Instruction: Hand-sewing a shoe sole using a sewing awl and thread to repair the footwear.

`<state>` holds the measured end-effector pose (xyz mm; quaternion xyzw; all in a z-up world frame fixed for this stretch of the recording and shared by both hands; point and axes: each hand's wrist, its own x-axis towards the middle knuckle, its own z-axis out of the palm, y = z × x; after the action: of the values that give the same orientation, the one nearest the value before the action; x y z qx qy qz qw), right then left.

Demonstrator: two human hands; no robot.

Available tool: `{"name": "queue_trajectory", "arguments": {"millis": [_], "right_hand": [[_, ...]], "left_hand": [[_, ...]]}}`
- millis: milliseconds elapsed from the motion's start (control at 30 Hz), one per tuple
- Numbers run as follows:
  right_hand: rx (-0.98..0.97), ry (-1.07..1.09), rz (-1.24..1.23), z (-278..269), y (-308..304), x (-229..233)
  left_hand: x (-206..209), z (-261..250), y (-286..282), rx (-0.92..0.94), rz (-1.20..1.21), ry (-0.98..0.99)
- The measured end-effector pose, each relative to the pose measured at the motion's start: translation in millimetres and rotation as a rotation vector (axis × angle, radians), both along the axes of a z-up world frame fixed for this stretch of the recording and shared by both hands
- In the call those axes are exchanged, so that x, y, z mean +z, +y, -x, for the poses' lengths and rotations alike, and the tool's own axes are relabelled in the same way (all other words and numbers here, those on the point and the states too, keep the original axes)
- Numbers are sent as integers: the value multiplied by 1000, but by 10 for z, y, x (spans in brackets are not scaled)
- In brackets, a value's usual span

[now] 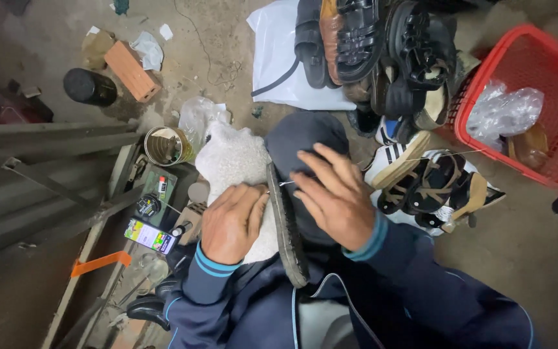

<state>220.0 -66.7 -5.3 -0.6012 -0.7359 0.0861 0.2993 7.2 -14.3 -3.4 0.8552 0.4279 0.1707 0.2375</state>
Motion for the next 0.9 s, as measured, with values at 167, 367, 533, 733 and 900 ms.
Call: {"name": "queue_trajectory", "arguments": {"millis": [167,367,533,733,900], "right_hand": [[-9,50,-104,19,211,-86],[101,98,3,-49,29,64],[296,889,472,-170,-123,349],[75,578,345,-62,46,140],[105,347,467,62,52,13]], "left_hand": [[54,-1,29,15,45,-57],[81,-29,56,37,92,-73],[126,-58,57,45,106,-68],[126,-43,63,21,112,-76],[116,-52,50,24,42,-37]]}}
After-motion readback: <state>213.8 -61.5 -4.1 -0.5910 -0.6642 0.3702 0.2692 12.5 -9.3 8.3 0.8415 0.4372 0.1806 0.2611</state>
